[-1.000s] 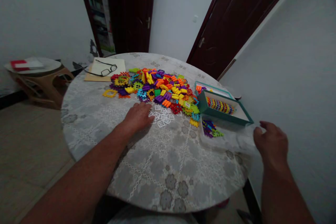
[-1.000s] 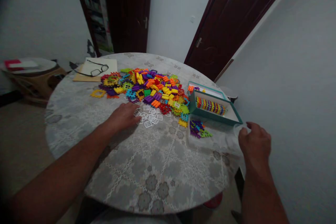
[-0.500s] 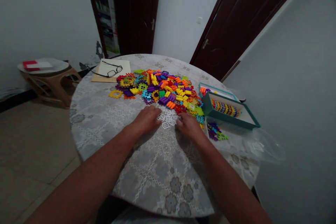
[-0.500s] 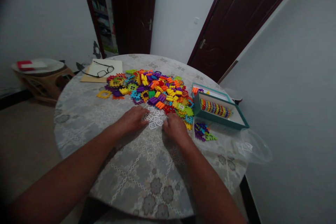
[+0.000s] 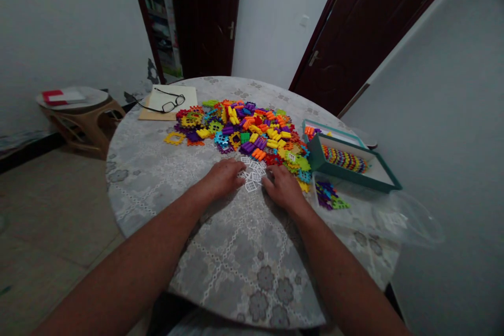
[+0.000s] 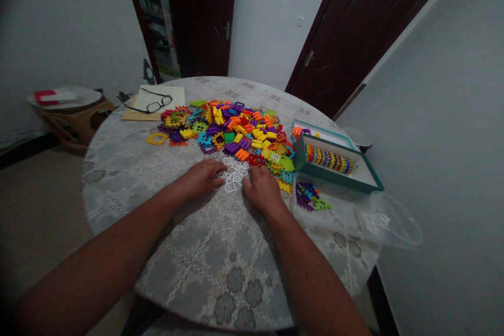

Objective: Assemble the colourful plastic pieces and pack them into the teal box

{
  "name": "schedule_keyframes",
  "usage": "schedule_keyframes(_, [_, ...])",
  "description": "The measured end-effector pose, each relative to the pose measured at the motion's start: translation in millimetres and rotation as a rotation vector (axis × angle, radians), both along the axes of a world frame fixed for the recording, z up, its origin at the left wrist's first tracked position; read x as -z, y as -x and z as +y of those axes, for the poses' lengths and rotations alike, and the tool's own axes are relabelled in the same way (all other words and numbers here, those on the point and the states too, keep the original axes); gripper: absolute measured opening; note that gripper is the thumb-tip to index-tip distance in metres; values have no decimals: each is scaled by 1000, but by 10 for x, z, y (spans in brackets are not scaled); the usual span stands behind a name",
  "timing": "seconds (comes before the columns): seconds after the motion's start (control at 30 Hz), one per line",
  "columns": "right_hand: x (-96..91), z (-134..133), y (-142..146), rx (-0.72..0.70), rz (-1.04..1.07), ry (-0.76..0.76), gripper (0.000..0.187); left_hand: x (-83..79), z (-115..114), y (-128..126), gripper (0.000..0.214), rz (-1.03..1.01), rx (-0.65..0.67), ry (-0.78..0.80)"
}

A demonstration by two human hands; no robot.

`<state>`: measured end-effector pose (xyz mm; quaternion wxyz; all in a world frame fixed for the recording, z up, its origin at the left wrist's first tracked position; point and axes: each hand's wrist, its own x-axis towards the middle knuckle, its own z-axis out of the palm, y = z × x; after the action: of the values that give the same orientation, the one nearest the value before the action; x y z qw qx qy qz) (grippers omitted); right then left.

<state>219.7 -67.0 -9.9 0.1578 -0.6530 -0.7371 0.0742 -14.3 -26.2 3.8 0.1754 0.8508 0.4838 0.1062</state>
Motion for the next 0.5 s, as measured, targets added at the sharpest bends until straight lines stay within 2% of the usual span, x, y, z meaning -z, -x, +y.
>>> schedule_keyframes(0.17, [-74,-73,125,-36,-68,21,28,-12,-3,2,25,-15,22,13])
schedule_keyframes(0.3, [-92,-108,165,-77,-74,28,23,-8,-12,6,19,1,46,-37])
schedule_keyframes(0.5, [-60,-100,161,-112,22,27,17,5,-22,3,15,16,73,-70])
